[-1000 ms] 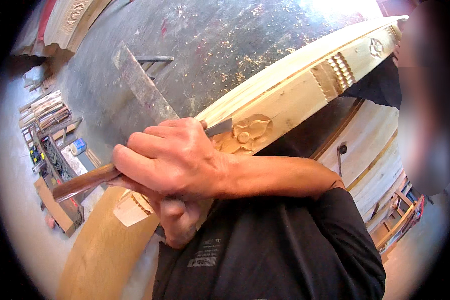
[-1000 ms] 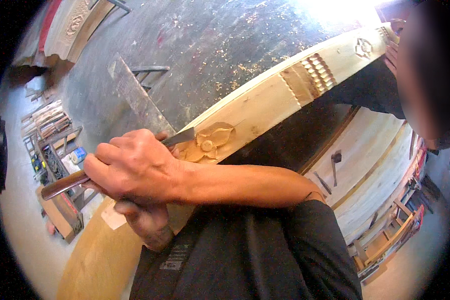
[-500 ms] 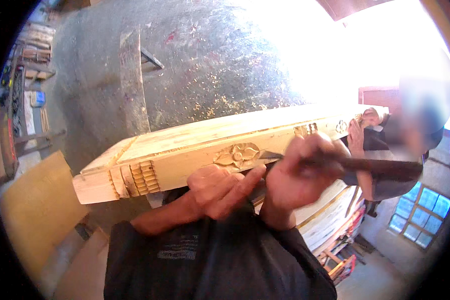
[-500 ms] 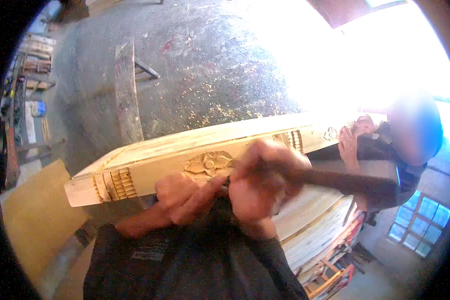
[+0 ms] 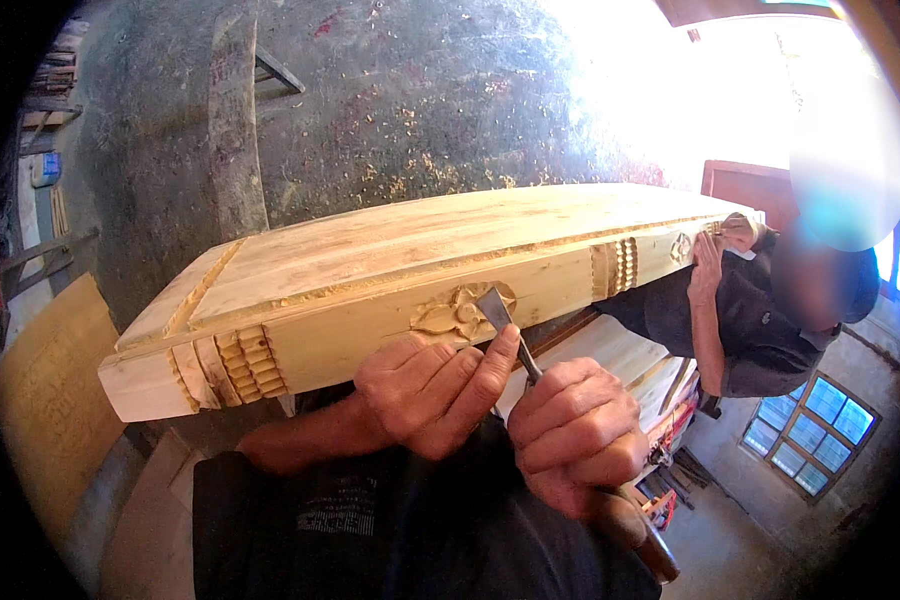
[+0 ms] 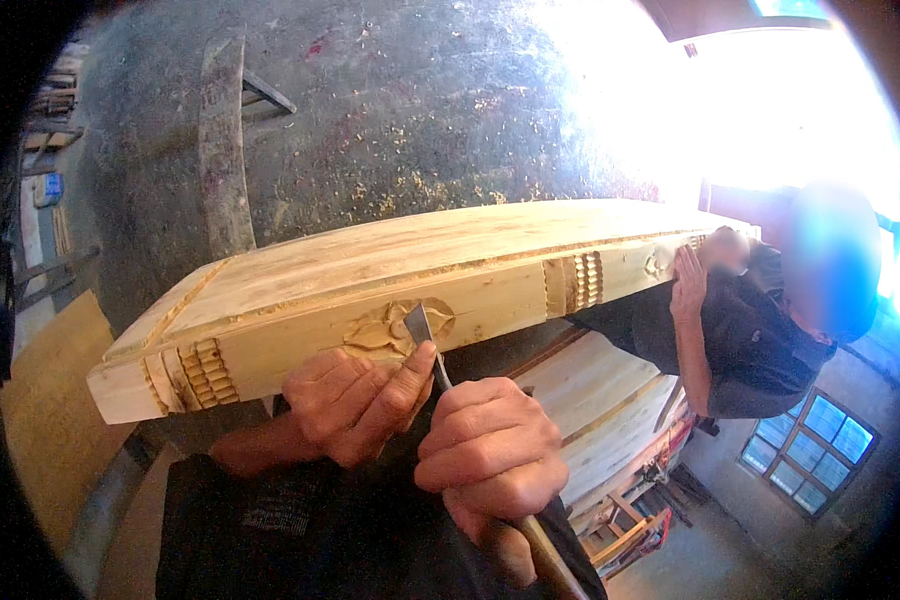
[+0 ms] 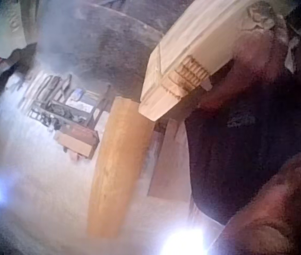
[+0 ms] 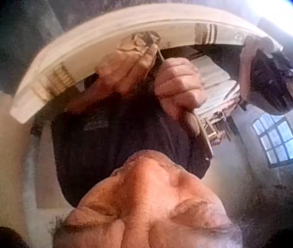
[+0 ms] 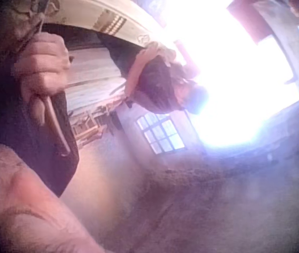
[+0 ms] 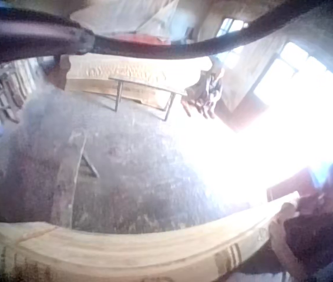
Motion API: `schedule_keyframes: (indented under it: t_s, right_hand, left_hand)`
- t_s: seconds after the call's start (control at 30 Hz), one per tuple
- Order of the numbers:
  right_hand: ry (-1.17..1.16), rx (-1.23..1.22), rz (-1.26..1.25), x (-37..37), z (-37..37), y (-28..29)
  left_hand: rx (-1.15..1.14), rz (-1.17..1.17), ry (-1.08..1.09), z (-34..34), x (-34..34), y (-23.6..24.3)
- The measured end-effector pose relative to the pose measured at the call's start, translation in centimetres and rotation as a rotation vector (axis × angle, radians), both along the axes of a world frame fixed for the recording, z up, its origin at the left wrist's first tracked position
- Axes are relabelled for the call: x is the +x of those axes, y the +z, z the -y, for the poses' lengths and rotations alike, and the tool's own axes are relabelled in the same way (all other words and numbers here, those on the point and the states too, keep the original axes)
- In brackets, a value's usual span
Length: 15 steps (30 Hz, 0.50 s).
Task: The person uses a chisel to carve decorative floral details into a long wooden board held by another person.
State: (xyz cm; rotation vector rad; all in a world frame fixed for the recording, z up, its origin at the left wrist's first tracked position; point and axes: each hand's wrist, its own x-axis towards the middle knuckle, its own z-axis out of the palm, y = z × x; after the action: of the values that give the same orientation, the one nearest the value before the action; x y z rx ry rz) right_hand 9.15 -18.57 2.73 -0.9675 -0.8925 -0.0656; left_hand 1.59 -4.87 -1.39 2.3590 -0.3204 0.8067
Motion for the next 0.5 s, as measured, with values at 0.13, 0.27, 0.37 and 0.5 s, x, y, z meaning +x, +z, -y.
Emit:
schedule_keyframes:
  t_s: [0.13, 0.27, 0.37, 0.5]
  right_hand:
    - [-0.002, -0.028, 0.019, 0.4, -0.3, -0.7]
    - [0.033, -0.05, 0.042, 0.8, -0.5, -0.9]
    - [0.056, -0.042, 0.054, 1.1, -0.6, -1.2]
    - [0.055, -0.025, 0.059, 0.9, -0.7, -1.3]
  left_hand:
    - [0.03, -0.042, 0.023, 0.0, 0.0, -0.2]
    - [0.015, -0.088, 0.004, -0.2, 0.0, -0.1]
    - [0.008, -0.107, 0.001, -0.3, 0.0, -0.1]
    - [0.007, -0.015, 0.073, 0.2, 0.3, -0.8]
